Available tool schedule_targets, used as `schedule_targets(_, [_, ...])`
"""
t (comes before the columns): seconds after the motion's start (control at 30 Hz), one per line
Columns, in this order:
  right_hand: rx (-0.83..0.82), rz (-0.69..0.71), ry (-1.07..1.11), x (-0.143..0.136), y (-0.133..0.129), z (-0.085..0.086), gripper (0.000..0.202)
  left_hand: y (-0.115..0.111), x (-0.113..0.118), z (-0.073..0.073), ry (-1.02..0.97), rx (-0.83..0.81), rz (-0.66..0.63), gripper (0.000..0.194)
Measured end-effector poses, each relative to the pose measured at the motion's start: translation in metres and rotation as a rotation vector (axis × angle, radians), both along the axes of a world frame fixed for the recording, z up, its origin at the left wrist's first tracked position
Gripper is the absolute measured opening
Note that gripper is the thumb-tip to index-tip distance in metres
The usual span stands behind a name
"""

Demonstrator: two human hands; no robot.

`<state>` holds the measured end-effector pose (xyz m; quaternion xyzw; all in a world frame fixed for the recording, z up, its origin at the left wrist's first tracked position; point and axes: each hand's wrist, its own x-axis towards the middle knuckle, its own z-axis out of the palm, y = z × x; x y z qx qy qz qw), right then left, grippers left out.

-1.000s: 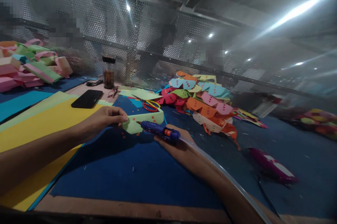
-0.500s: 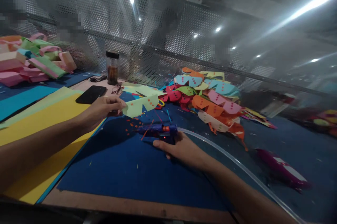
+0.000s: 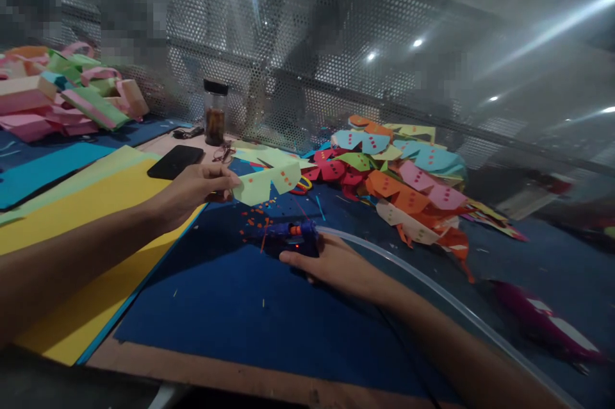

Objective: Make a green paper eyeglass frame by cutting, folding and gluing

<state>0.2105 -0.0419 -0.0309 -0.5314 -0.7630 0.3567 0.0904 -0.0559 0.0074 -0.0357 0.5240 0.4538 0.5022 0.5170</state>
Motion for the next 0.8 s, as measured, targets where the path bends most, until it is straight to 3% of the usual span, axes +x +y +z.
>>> schedule_targets(0.33, [0.026, -0.001, -0.063, -0.003, -0.002, 0.004, 0.038, 0.000, 0.001, -0.001, 0.004, 0.001, -0.011, 0.022])
schedule_targets(0.8, [0.027, -0.058, 0.050, 0.007, -0.007, -0.002, 0.046, 0.001, 0.002, -0.002, 0.025, 0.005, -0.007, 0.027])
